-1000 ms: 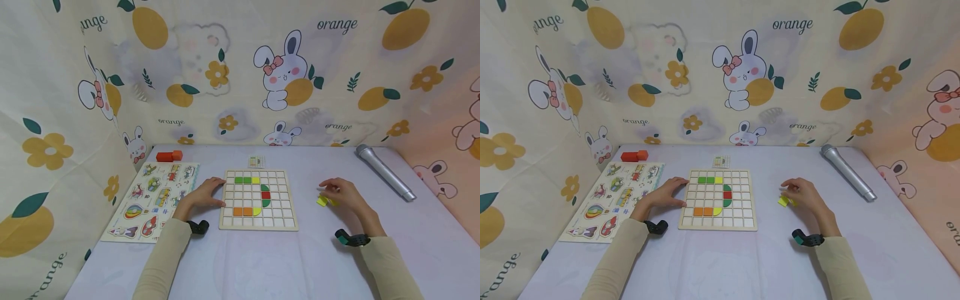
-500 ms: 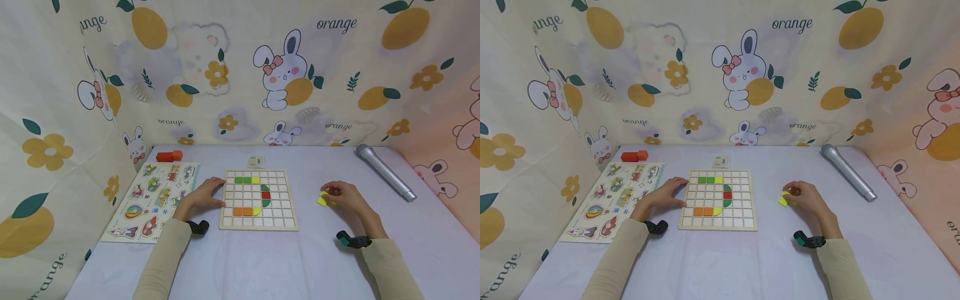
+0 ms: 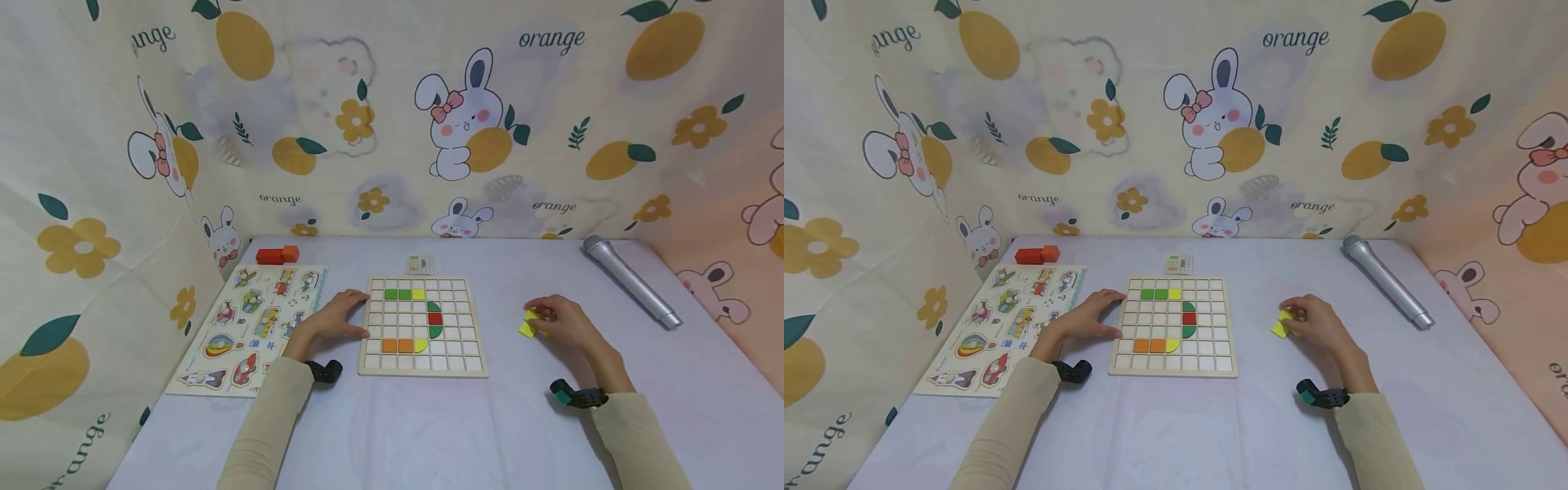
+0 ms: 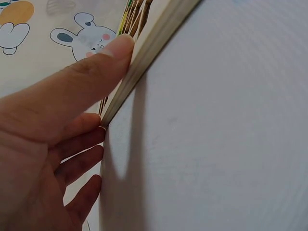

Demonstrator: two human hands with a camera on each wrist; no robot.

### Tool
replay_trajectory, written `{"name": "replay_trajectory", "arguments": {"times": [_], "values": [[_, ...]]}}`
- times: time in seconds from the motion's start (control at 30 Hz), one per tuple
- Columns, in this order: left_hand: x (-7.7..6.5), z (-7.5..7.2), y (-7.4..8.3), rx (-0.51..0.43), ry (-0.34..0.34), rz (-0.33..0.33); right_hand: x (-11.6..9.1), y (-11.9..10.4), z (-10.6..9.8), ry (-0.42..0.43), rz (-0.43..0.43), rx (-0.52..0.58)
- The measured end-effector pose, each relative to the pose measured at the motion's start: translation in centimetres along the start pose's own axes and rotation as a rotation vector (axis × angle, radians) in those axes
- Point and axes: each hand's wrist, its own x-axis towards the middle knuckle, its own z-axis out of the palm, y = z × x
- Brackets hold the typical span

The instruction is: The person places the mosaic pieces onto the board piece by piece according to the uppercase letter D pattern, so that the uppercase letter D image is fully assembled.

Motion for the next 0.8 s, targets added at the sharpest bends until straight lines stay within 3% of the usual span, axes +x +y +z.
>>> {"name": "replay_trajectory", "arguments": {"times": [0.4, 0.57, 0.8], "values": [[0.0, 0.0, 0.1, 0.012, -0.001, 0.005, 0.1, -0.1, -0.1, 0.032, 0.041, -0.026], [0.1, 0.0, 0.0, 0.016, -0.002, 0.013, 0.6, -1.6, -0.1, 0.080, -0.014, -0.028], [0.2, 0.0, 0.0, 0.029, 0.001, 0.026, 1.5, -5.3, 0.9, 0.047, -0.089, -0.005]]}}
